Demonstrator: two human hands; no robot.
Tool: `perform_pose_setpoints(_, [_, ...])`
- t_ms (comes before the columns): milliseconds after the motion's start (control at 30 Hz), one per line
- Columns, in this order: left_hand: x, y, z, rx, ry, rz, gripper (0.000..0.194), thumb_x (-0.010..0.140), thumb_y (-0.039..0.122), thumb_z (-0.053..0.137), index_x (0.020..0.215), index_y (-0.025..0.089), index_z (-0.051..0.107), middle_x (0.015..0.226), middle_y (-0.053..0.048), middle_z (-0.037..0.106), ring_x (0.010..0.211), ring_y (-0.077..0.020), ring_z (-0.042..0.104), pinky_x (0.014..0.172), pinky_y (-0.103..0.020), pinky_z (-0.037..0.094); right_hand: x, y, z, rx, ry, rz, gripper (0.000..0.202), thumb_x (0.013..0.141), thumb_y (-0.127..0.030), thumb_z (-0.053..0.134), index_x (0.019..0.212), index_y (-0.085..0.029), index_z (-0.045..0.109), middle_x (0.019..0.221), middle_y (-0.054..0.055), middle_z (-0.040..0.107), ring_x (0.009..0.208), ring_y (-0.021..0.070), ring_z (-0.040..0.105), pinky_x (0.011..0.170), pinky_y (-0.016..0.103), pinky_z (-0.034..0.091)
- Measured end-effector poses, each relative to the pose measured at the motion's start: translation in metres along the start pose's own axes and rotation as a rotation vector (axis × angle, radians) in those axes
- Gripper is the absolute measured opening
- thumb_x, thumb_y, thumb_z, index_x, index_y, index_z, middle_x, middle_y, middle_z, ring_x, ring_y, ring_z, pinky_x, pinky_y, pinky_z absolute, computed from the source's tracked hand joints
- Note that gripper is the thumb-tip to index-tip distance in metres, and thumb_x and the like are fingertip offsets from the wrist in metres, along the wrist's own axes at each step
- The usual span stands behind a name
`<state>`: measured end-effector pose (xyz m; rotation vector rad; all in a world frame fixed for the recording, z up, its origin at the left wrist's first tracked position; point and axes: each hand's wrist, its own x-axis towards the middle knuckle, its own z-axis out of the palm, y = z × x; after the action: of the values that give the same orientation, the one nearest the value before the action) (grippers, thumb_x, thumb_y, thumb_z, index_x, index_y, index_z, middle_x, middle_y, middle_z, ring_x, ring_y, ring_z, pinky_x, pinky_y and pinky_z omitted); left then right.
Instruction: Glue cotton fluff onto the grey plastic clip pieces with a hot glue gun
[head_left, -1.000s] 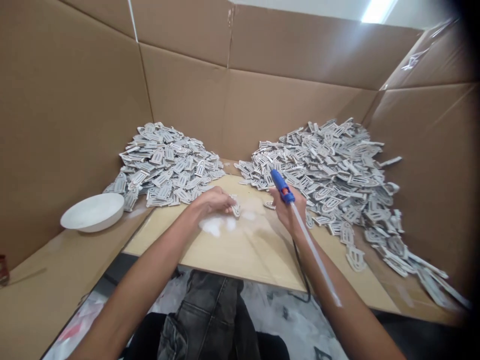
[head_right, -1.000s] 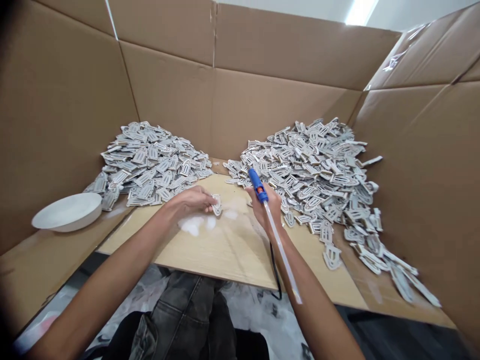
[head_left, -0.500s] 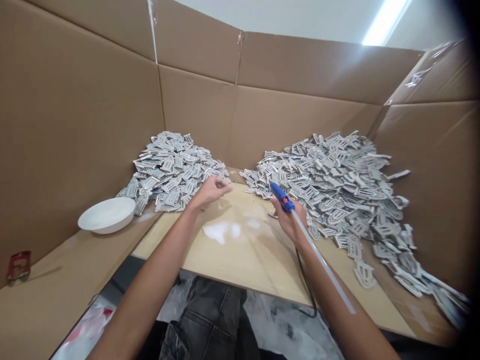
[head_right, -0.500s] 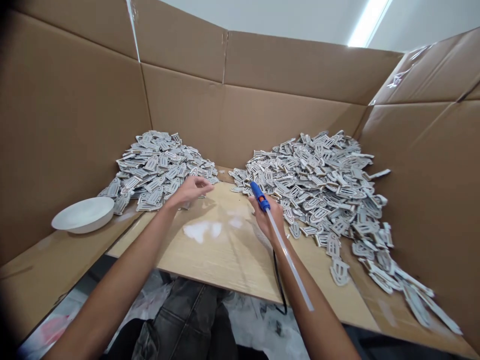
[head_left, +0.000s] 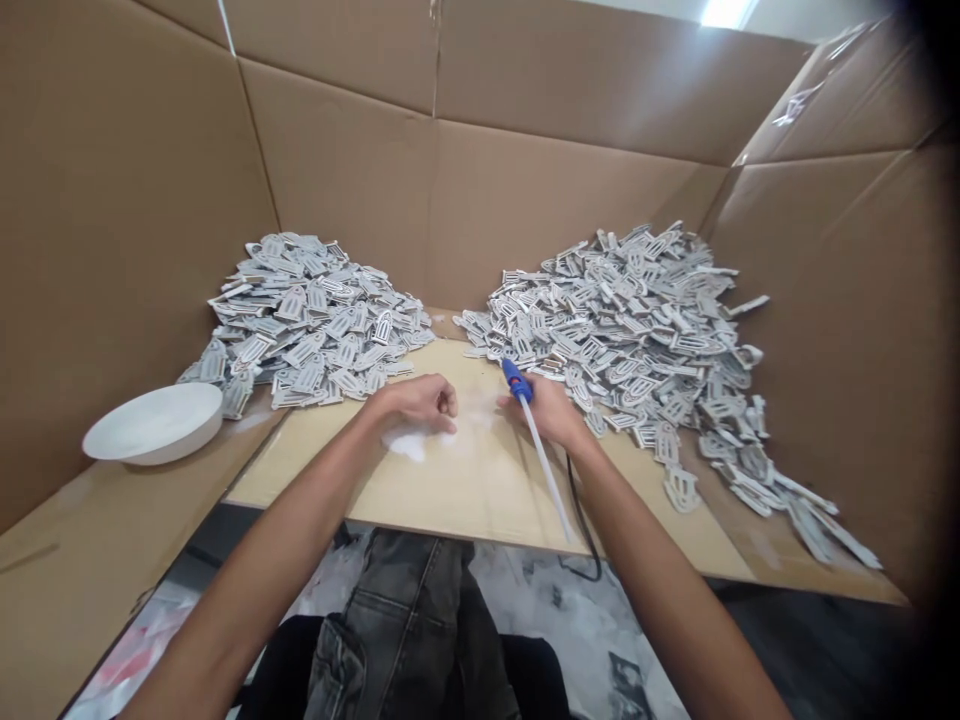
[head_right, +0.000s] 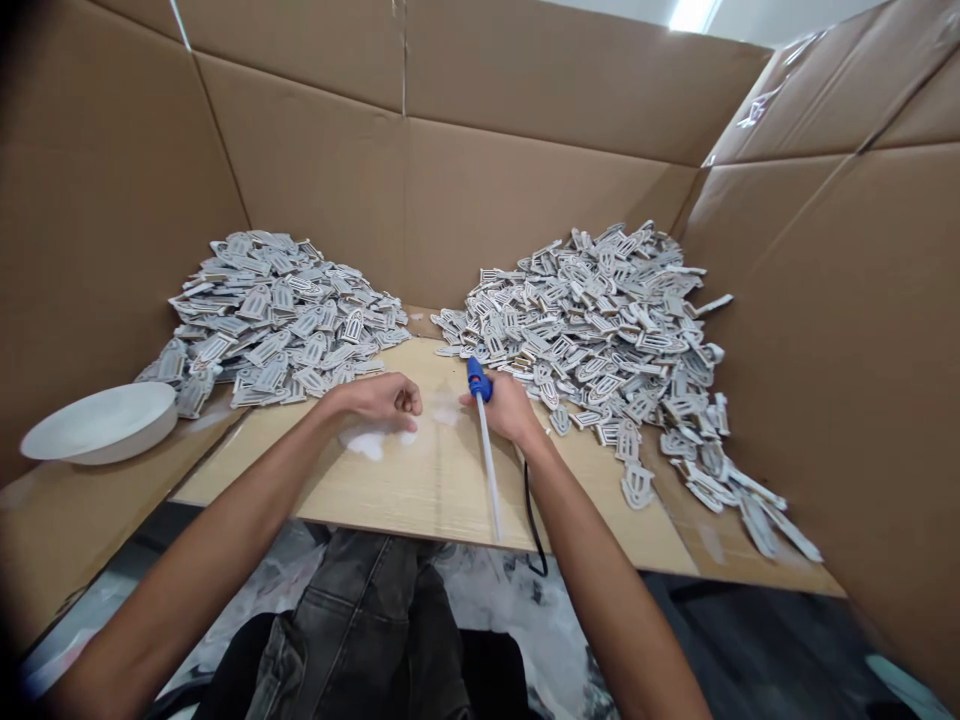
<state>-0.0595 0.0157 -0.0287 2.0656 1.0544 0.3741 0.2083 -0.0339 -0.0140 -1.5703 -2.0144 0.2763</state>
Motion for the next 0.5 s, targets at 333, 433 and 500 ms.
perform_pose_setpoints(333, [-0.003,0.008,0.000,-0.056,-0.049,0.062,0.020,0.065,0.036,0.084,0.072,0.020,0.073,0.070,-0.002,0.071,0.063,-0.0173,0.059,0.060,-0.027,0.039,0.006,0.022,-0.004,-0.294,-0.008,0.149,0.009,0.078,-0.026,0.075,0.083,-0.019,0.071,0.085,0.010,0.073,0.076,0.0242,0.064,0.067,0.030,0.040])
perform_pose_setpoints(433, [-0.008,0.011,-0.007,-0.094,-0.084,0.064,0.037,0.054,0.037,0.094,0.082,0.020,0.076,0.073,-0.001,0.070,0.065,-0.0170,0.059,0.062,-0.027,0.040,0.007,0.030,-0.001,-0.330,-0.043,0.180,0.008,0.081,-0.023,0.072,0.088,-0.019,0.072,0.090,0.012,0.075,0.080,0.0257,0.067,0.067,0.030,0.039])
perform_pose_setpoints(500, [-0.010,0.012,-0.011,-0.088,-0.134,0.049,0.049,0.041,0.032,0.099,0.083,0.021,0.078,0.072,0.001,0.068,0.063,-0.0155,0.057,0.061,-0.026,0.039,0.007,0.031,0.001,-0.320,-0.032,0.142,0.013,0.082,-0.023,0.072,0.094,-0.019,0.073,0.093,0.011,0.076,0.083,0.0258,0.067,0.068,0.030,0.040])
